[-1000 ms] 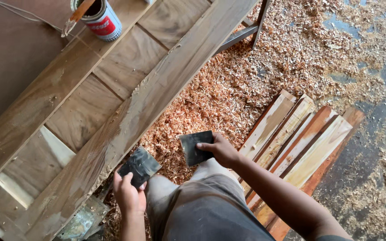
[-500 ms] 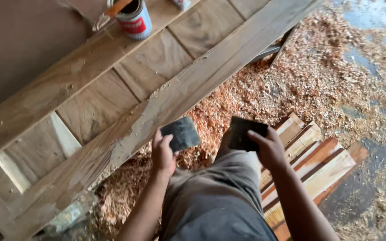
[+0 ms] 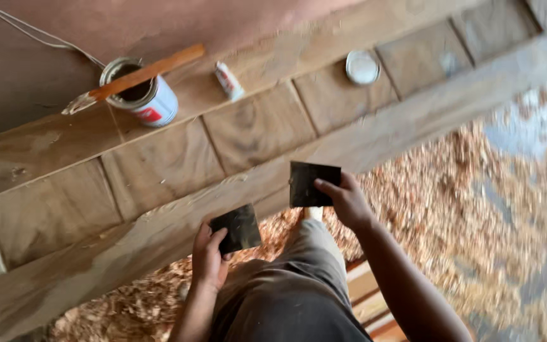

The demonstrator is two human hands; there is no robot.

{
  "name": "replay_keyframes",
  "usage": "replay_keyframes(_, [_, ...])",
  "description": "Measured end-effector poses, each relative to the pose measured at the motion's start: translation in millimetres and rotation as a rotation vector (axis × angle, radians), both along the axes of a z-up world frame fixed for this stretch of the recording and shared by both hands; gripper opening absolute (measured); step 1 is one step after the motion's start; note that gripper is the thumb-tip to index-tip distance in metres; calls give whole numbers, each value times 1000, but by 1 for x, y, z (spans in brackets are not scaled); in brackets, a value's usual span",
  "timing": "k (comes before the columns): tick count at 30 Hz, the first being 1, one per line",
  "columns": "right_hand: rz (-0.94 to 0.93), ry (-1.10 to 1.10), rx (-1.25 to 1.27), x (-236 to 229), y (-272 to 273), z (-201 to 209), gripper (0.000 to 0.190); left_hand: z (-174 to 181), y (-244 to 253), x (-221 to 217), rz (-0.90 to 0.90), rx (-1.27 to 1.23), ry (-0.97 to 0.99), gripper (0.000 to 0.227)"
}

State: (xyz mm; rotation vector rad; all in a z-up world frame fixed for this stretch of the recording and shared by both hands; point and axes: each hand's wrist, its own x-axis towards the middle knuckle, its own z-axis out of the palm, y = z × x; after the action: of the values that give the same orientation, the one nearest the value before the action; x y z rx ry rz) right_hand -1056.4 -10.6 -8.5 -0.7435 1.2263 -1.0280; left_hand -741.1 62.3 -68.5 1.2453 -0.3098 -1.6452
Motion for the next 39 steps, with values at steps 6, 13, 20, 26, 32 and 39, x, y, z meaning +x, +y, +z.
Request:
replay_keyframes(6, [246, 24, 58, -88, -82, 11, 21, 52, -15, -133, 206, 309, -11, 27])
replay_keyframes(13, [328, 72, 11, -129, -130, 14, 20, 65, -44, -172, 209, 83, 16, 26])
replay_keyframes(20, [423, 513, -236, -141, -230, 36, 23, 64, -84, -183, 236, 141, -2, 23])
replay_keyframes(26, [713, 969, -286, -130, -324, 50, 28, 53, -105, -198, 393, 76, 17, 23])
replay_keyframes(32, [914, 1144, -467, -165, -405, 51, 28, 44, -131, -237, 567, 210, -17, 28])
replay_keyframes(39, [1114, 1225, -495, -146, -462, 47, 31, 50, -151, -271, 547, 190, 19, 26])
